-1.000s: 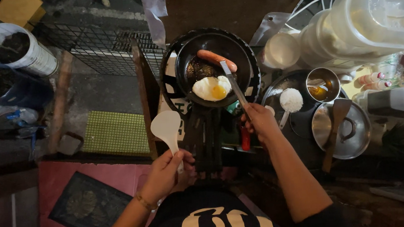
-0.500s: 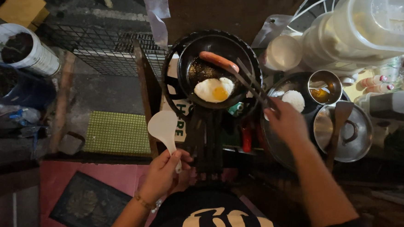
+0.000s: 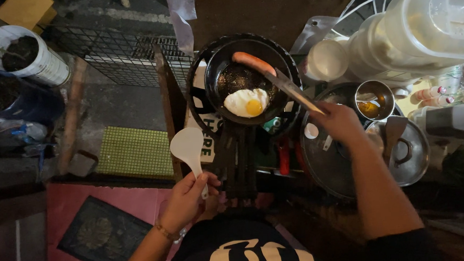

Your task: Frying an egg and a sausage in a pan using a spatula, tongs, and a spoon at a cooking station.

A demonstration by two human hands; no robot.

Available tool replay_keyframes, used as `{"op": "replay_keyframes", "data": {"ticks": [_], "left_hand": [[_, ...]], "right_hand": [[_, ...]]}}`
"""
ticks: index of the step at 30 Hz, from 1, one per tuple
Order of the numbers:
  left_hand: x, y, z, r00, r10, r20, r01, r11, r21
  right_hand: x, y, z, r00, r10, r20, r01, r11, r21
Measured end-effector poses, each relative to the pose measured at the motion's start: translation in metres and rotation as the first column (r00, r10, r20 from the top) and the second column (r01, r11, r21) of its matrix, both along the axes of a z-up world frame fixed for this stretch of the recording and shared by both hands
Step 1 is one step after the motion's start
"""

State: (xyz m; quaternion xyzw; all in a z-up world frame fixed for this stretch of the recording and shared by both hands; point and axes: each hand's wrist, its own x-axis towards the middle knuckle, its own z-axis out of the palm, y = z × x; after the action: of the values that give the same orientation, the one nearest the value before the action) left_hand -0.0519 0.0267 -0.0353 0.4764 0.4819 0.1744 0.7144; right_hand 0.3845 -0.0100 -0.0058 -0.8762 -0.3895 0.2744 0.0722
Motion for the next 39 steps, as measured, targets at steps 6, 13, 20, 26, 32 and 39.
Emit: {"op": "replay_keyframes", "data": {"ticks": [6, 13, 20, 26, 32, 39], "left_hand": [[-0.003, -0.001, -0.002, 1.0, 0.013, -0.013, -0.013, 0.999, -0.046], [0.002, 0.001, 0.004, 0.999, -0.007, -0.049, 0.006, 1.0, -0.03], [0.001, -0.001, -0.006, 1.0, 0.023, 0.001, -0.023, 0.999, -0.025], [0.001, -0.001, -0.003, 1.0, 0.027, -0.014, -0.027, 1.0, 0.002], [-0.002, -0.004, -0.01, 0.999, 0.04, 0.01, -0.04, 0.999, -0.032], [-0.006, -0.001, 0.007, 0.996, 0.018, -0.091, -0.02, 1.0, -0.024]], "right_hand": [[0.002, 0.001, 0.026, 0.851, -0.243, -0.466, 0.29, 0.957, 0.03], [0.011, 0.005, 0.016, 0.761, -0.336, -0.554, 0.363, 0.93, -0.066], [-0.027, 0.013, 0.051, 0.998, -0.02, 0.058, 0.023, 0.998, -0.054], [-0.026, 0.007, 0.041, 0.93, 0.236, 0.281, -0.259, 0.965, 0.047], [-0.024, 0.02, 0.034, 0.86, 0.325, 0.393, -0.346, 0.938, -0.019], [-0.023, 0.005, 0.046, 0.941, 0.196, 0.275, -0.212, 0.977, 0.032]]}}
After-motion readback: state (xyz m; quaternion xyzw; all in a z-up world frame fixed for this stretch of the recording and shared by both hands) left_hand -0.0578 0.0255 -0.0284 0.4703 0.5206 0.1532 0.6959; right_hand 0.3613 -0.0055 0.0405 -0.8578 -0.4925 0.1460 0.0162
